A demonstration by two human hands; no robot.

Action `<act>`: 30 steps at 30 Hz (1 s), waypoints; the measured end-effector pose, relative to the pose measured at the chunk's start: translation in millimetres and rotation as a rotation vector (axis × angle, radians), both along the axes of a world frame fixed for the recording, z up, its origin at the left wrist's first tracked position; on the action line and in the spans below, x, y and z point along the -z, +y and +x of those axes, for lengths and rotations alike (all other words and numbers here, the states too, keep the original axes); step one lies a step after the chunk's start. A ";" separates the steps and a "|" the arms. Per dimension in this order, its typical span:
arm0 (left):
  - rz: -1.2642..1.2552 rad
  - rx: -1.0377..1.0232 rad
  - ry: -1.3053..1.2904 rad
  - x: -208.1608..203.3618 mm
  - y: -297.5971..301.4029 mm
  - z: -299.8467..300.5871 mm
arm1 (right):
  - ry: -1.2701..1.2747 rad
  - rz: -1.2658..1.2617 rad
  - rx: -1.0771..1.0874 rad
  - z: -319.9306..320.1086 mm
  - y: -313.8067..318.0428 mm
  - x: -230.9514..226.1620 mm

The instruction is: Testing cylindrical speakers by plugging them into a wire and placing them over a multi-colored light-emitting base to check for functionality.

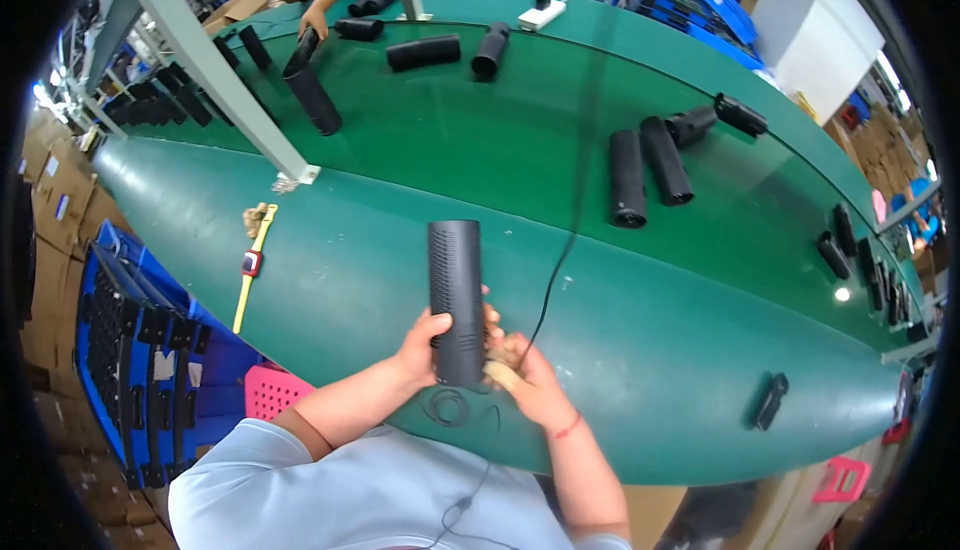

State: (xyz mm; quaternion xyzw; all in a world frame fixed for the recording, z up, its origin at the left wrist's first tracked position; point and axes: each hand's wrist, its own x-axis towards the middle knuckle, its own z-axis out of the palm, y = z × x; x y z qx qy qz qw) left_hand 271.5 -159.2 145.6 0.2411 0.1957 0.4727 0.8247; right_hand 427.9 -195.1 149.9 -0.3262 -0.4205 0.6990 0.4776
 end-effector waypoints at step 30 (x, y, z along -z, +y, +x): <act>0.383 -1.312 1.519 2.5 259.6 -61.2 | -0.334 0.072 0.439 29.4 6.8 15.2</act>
